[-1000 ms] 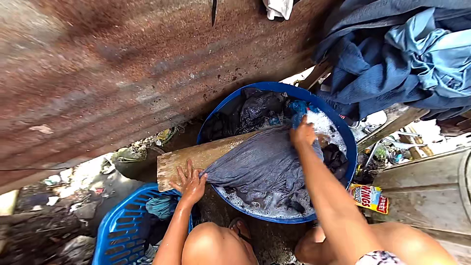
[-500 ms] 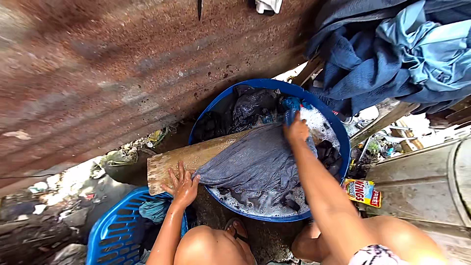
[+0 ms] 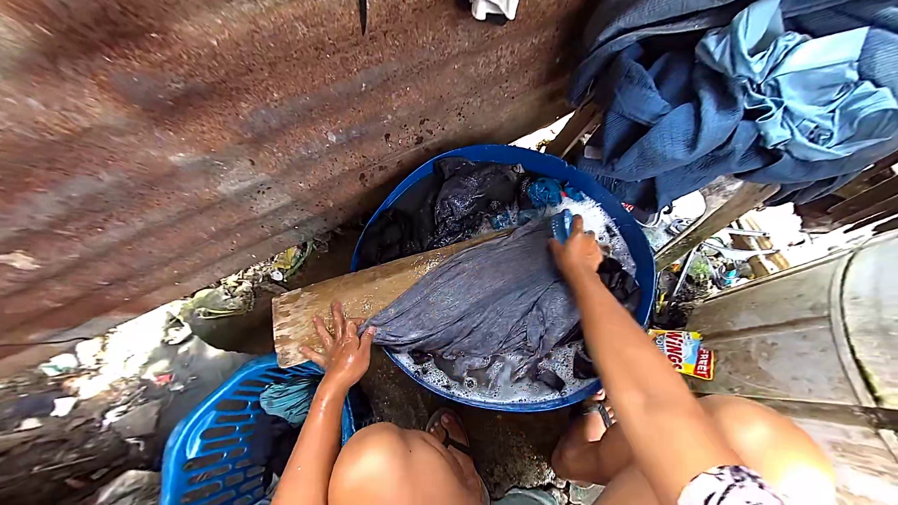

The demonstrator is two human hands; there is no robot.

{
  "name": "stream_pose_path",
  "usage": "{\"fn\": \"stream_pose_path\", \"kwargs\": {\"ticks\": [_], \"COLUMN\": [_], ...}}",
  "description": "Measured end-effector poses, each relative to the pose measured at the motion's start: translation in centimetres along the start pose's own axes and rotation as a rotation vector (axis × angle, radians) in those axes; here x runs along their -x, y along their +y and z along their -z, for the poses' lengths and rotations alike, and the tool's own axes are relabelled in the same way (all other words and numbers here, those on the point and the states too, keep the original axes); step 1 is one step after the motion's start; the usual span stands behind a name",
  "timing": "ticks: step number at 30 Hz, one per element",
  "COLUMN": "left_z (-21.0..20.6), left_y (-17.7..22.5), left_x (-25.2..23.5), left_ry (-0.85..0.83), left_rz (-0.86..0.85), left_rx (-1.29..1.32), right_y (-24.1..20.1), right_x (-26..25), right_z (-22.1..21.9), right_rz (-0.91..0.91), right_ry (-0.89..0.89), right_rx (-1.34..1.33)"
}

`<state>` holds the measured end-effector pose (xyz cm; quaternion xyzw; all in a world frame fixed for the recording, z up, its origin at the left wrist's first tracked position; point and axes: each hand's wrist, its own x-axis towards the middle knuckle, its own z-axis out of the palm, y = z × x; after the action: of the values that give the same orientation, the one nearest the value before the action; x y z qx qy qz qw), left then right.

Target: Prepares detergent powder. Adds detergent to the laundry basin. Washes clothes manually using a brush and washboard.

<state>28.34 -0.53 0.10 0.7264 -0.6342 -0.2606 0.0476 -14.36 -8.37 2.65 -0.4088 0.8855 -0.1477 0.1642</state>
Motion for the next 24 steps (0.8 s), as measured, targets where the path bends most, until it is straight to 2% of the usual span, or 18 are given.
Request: {"fn": "stream_pose_path", "kwargs": {"ticks": [2,3,5,7,8,10,13,15,17,19,21,22,24], "left_z": [-0.2,-0.1,0.0,0.2,0.1,-0.1,-0.2,-0.2,-0.2,-0.3,-0.3,-0.3,-0.3], "left_y": [0.0,0.2,0.1,-0.2,-0.3,-0.3,-0.2,0.0,0.1,0.2,-0.1,-0.3,-0.4], "left_x": [-0.2,-0.3,-0.2,0.0,0.0,0.0,-0.2,-0.2,-0.1,-0.2,-0.1,-0.1,0.2], "left_ry": [0.02,0.029,0.028,0.022,0.03,0.054,0.069,0.058,0.06,0.082,0.099,0.1,0.102], "left_rz": [-0.016,-0.022,-0.023,-0.023,-0.033,-0.05,-0.067,-0.056,-0.05,-0.065,-0.078,-0.079,-0.091], "left_rx": [-0.001,0.004,-0.001,0.005,0.015,0.037,0.04,0.023,0.016,0.022,0.017,0.017,0.028], "right_y": [-4.8,-7.8,-12.5,-14.5,-14.1,-11.1,-4.2,-2.5,-5.8,-11.3,-15.1,-15.7,-14.1], "right_x": [5.7,9.7,18.6,22.7,21.6,15.4,3.8,0.5,3.8,12.6,20.9,22.4,20.0], "right_z": [-3.5,-5.6,-9.6,-10.0,-9.2,-6.7,-2.0,-1.3,-3.4,-7.6,-11.0,-10.6,-8.6], "right_rz": [0.098,0.207,0.512,0.756,0.777,0.641,0.269,0.035,0.036,0.293,0.602,0.714,0.732], "right_ry": [-0.026,-0.089,-0.309,-0.542,-0.563,-0.442,-0.182,-0.067,-0.03,-0.137,-0.394,-0.52,-0.543], "right_rx": [-0.021,-0.046,-0.099,-0.056,-0.041,-0.019,0.002,-0.044,-0.089,-0.15,-0.206,-0.174,-0.126]}}
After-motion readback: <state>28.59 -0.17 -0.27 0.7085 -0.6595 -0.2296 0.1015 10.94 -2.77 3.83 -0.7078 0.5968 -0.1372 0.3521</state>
